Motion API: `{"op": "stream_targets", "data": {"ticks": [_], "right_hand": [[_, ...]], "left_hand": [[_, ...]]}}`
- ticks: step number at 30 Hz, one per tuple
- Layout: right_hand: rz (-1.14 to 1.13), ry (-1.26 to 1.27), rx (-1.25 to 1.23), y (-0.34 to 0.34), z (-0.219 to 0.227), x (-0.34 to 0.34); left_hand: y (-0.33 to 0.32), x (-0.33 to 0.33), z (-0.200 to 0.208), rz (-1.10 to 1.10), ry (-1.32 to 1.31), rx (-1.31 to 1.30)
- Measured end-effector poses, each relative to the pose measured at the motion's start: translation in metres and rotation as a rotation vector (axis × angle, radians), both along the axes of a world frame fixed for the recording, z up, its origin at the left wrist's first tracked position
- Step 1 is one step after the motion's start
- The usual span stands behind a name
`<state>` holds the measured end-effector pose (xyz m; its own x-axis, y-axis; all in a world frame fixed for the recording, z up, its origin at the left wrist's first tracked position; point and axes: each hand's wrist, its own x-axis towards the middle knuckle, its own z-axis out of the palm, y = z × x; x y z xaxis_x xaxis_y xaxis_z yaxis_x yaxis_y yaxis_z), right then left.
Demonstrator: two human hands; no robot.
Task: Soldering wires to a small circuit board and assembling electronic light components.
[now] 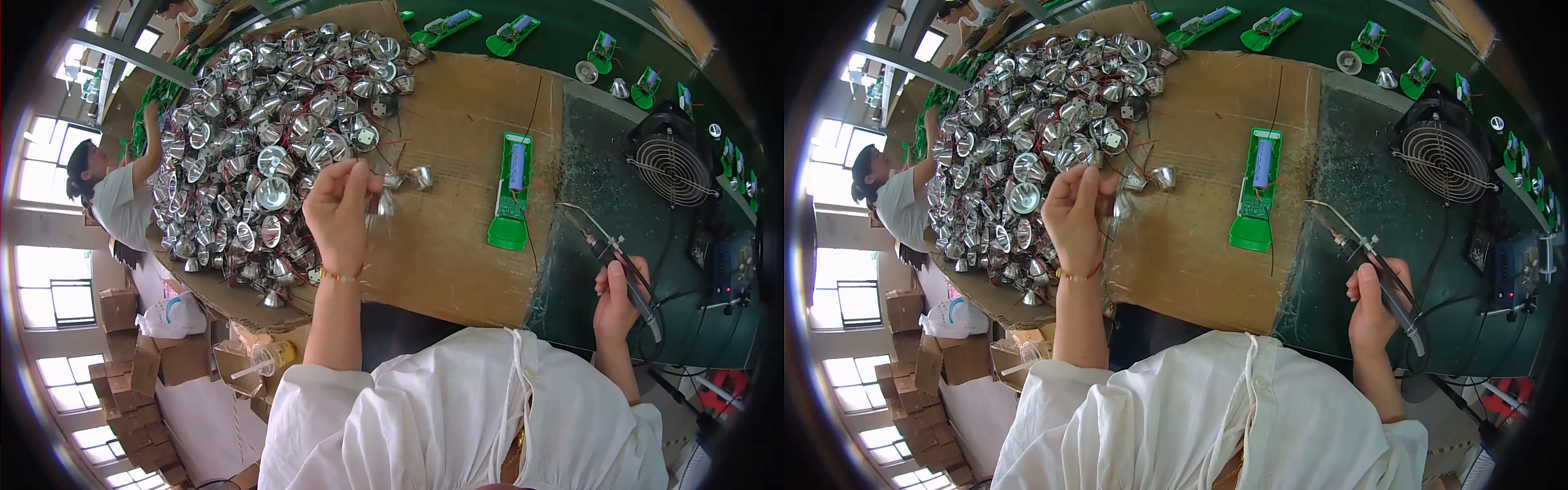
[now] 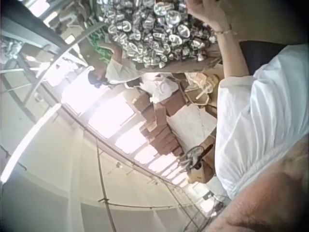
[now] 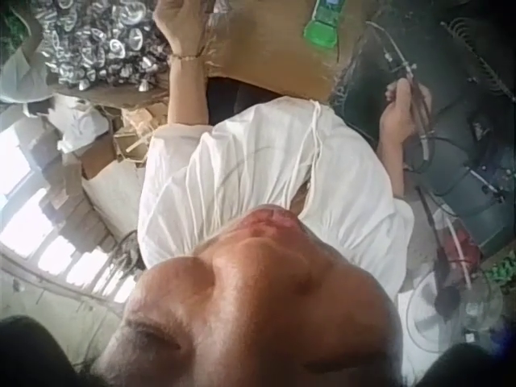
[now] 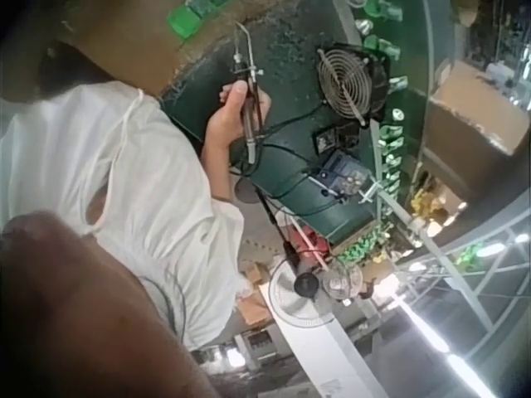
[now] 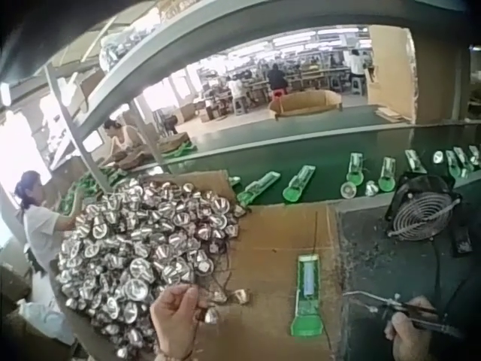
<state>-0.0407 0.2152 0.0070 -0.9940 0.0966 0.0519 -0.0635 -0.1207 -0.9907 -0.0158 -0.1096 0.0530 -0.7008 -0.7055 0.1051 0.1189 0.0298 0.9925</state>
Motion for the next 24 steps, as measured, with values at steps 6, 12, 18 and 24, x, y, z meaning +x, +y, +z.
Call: {"op": "stream_targets", "data": {"ticks": [6, 12, 18, 24], "right_hand": [[0.146, -0.073, 0.012, -0.016, 0.013, 0.000], [0.239, 0.027, 0.164, -0.022, 0.005, 0.002], [0.245, 0.036, 0.191, -0.034, 0.002, -0.006], [0.285, -0.022, 0.165, -0.037, 0.000, -0.007]], "left_hand": [[0.073, 0.020, -0.020, -0.416, -0.446, 0.091], [0.086, -0.002, -0.044, -0.400, -0.314, -0.392], [0.091, -0.016, -0.046, -0.437, -0.313, -0.429], [0.093, -0.019, -0.046, -0.432, -0.357, -0.383]]}}
